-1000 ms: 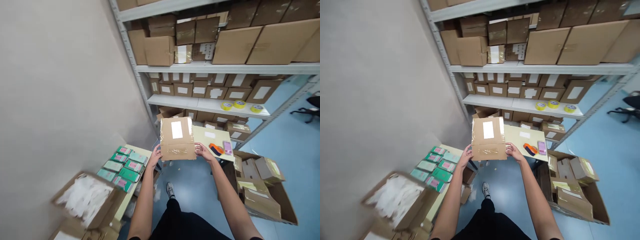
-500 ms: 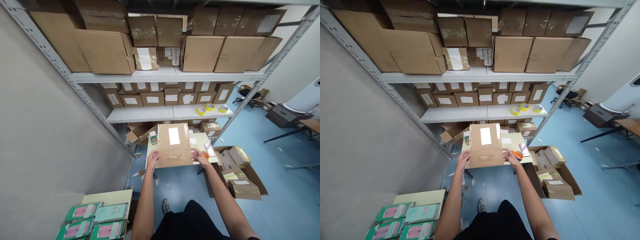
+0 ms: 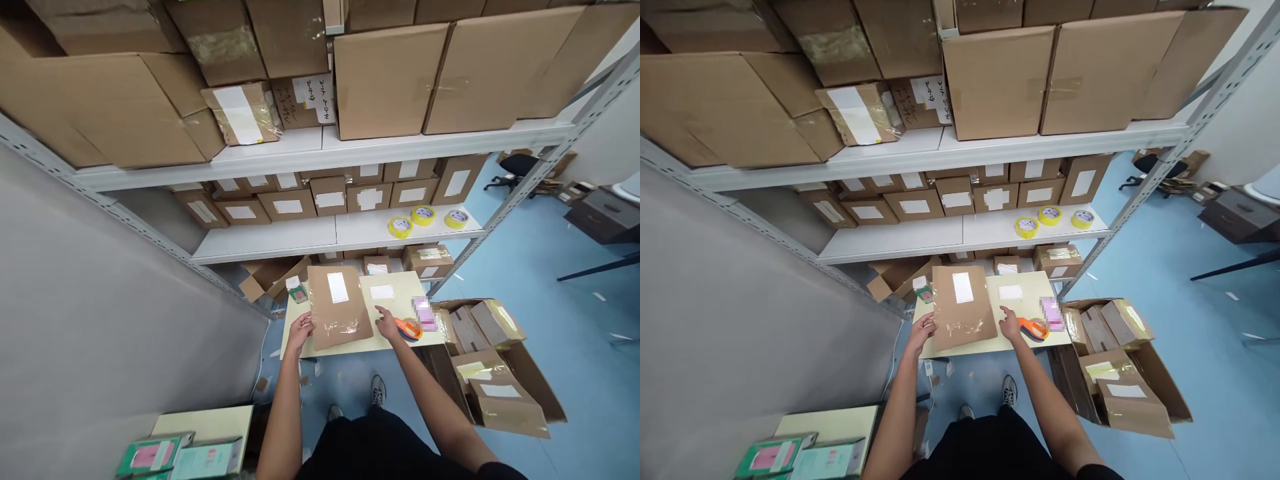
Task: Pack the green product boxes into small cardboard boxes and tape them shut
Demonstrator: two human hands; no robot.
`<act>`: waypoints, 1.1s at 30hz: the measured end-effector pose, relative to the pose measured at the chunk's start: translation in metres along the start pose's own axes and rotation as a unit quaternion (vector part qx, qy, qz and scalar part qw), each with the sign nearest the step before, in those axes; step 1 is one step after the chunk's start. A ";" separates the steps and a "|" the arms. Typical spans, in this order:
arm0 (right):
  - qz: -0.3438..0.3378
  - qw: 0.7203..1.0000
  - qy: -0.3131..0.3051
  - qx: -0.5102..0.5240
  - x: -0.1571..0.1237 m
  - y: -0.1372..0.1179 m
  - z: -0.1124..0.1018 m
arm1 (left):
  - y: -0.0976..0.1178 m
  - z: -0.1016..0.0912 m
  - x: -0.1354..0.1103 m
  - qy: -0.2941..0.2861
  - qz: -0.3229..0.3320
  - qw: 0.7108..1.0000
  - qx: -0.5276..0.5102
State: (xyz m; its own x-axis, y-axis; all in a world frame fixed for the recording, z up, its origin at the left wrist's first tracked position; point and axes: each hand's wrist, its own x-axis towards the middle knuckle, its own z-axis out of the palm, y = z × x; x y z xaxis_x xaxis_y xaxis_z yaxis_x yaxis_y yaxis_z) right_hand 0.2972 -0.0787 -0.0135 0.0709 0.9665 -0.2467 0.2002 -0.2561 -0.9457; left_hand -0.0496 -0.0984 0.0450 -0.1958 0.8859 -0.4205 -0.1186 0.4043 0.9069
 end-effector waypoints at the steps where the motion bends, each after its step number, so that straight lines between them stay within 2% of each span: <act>1: -0.015 0.999 -0.002 -0.037 0.001 0.007 0.009 | -0.004 0.010 0.003 0.011 -0.006 1.000 -0.001; 2: -0.032 0.997 -0.028 -0.064 -0.001 0.013 0.019 | -0.010 0.022 0.006 0.018 -0.012 1.000 -0.003; 4: -0.071 0.986 -0.121 -0.090 -0.012 0.023 0.039 | -0.023 0.050 0.010 0.038 -0.019 0.999 -0.007; 6: -0.112 0.971 -0.191 -0.094 -0.028 0.030 0.057 | -0.036 0.079 0.013 0.073 0.002 0.997 0.000; 7: -0.122 0.970 -0.191 -0.093 -0.035 0.033 0.064 | -0.042 0.091 0.014 0.092 0.014 0.996 0.008; 9: -0.125 0.977 -0.153 -0.085 -0.043 0.034 0.072 | -0.050 0.109 0.016 0.105 0.031 0.994 0.019; 11: -0.115 0.986 -0.097 -0.075 -0.043 0.033 0.073 | -0.051 0.117 0.021 0.074 0.036 0.997 0.011; 14: -0.092 0.994 -0.030 -0.050 -0.031 0.026 0.060 | -0.040 0.109 0.040 0.026 0.020 0.999 0.000; 19: -0.049 0.998 0.017 -0.018 -0.016 0.018 0.032 | 0.006 0.069 0.097 0.103 0.027 0.992 0.065; 22: -0.038 0.999 0.015 0.003 -0.017 0.013 0.026 | 0.024 0.058 0.128 0.095 0.024 0.993 0.065; 26: -0.037 0.999 0.005 0.025 -0.017 0.003 0.031 | 0.019 0.060 0.146 0.015 0.039 0.998 0.045; 27: -0.040 0.999 0.003 0.025 -0.015 -0.001 0.032 | 0.015 0.060 0.148 0.011 0.042 0.998 0.041; 31: -0.043 0.999 -0.006 0.018 -0.009 -0.012 0.029 | 0.008 0.050 0.157 0.060 0.046 0.997 0.014; 33: -0.038 0.999 -0.014 0.023 -0.007 -0.012 0.026 | 0.010 0.040 0.164 0.031 0.042 0.998 0.031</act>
State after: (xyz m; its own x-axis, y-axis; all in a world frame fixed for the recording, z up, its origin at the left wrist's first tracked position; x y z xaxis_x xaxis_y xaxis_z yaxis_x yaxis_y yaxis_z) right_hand 0.2689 -0.0820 -0.0055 0.0303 0.9835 -0.1782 0.1582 -0.1808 -0.9707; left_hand -0.0440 0.0603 -0.0136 -0.2624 0.9024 -0.3418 -0.0396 0.3439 0.9382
